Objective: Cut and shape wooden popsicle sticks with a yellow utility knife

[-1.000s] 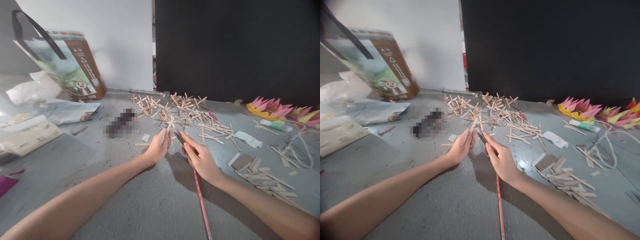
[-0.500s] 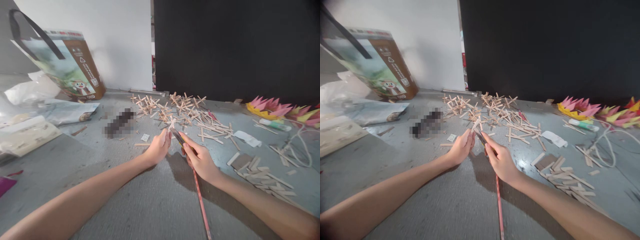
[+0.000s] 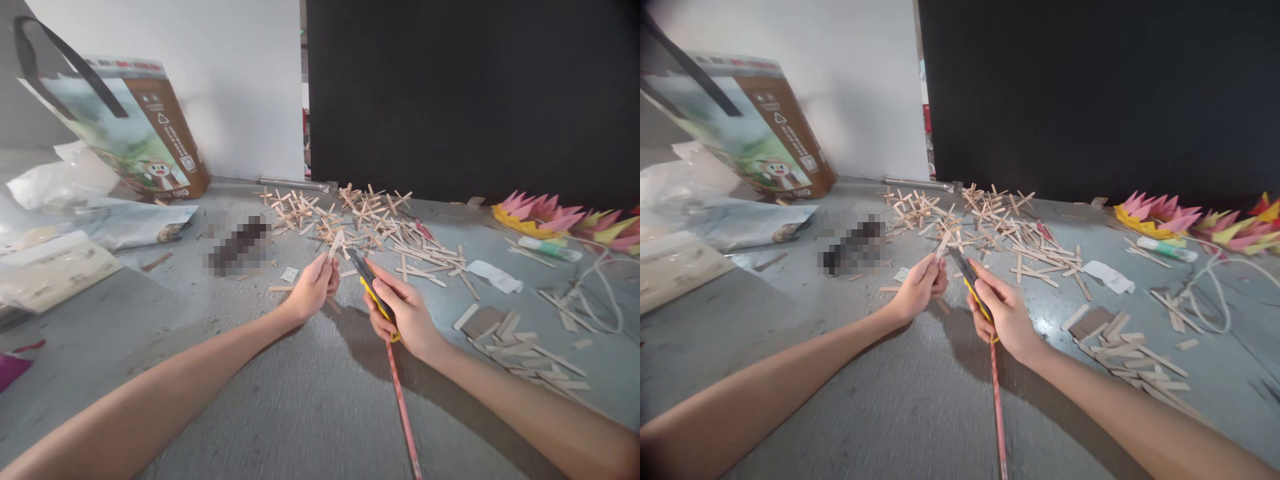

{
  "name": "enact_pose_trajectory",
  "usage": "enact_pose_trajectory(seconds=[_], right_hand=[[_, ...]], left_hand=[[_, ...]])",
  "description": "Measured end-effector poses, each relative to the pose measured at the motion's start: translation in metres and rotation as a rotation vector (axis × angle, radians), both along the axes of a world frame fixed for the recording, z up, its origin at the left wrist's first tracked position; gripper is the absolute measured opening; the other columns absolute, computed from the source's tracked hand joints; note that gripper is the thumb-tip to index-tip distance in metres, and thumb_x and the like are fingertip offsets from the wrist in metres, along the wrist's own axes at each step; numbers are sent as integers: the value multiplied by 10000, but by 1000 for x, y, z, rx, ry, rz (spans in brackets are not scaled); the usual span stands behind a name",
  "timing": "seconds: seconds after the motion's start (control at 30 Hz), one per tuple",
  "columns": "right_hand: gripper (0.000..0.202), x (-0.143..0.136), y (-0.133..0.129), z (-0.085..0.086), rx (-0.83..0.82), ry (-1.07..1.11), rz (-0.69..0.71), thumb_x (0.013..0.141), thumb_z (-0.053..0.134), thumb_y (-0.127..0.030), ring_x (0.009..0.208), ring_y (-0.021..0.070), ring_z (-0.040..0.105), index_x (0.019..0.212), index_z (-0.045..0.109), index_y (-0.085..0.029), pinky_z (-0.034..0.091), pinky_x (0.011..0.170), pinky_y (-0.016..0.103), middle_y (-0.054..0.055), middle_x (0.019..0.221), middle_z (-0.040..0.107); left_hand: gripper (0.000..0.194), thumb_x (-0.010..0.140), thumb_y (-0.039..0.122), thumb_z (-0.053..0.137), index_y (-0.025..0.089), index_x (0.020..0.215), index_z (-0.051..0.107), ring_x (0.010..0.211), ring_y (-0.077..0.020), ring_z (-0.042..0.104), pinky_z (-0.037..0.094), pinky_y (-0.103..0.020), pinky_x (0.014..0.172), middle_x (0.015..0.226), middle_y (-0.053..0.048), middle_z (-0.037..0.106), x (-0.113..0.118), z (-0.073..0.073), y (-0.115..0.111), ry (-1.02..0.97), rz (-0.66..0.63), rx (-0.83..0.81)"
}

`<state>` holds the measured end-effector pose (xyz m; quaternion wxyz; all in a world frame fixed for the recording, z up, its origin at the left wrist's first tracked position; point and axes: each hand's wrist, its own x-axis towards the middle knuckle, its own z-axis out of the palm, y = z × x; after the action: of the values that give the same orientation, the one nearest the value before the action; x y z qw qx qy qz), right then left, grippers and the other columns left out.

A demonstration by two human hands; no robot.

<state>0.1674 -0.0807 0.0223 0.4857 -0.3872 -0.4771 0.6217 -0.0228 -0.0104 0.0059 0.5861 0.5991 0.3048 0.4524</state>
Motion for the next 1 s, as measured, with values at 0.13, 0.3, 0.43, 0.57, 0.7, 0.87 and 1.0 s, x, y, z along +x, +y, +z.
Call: enact_pose_trajectory(seconds=[0.13,0.3,0.43,0.57,0.7,0.87,1.0], right_hand=[[509,6,3,-4,257,-313,-150,1050,529,-431,491,80,447,1547,513,-322,422,461,243,-8,829,586],[405,11,10,-6,612,-672,-234,1038,564,-343,759,161,570,1426,658,-274,494,669,299,55,960,623],[408,12,11,-8,724,-739,-204,1047,550,-297,746,154,569,1445,639,-282,483,661,296,54,967,620],[410,12,12,-12,780,-775,-211,1047,558,-266,756,152,579,1449,634,-292,480,669,299,51,958,614],[423,17,16,-14,850,-853,-221,1044,563,-235,784,148,606,1456,626,-308,490,708,300,53,994,616],[431,24,22,-18,960,-1019,-258,1042,559,-228,784,153,618,1462,624,-298,495,713,298,65,1005,626],[429,27,26,-21,982,-1080,-302,1049,547,-237,769,151,604,1469,618,-293,487,704,295,76,1024,638]], left_hand=[[414,1020,605,441,220,871,399,488,-64,233,207,-200,466,593,106,292,2,0,1,-13,-13,-42],[380,1035,525,434,223,812,375,513,-70,259,222,-202,470,612,87,312,2,1,-2,69,25,-18],[361,1051,445,400,226,772,333,518,-73,263,236,-210,481,609,81,329,1,4,-4,109,37,37],[370,1045,450,408,232,763,310,514,-76,247,222,-219,482,598,85,310,0,4,-4,88,24,50],[396,1038,500,417,231,763,320,505,-75,230,193,-226,476,592,88,287,-2,2,-2,60,4,21],[417,1011,521,447,225,738,337,494,-71,239,195,-220,474,571,87,287,-1,2,-1,67,17,-23],[416,992,529,457,226,731,343,486,-74,252,209,-213,472,554,88,291,-1,5,-3,97,52,-48]])
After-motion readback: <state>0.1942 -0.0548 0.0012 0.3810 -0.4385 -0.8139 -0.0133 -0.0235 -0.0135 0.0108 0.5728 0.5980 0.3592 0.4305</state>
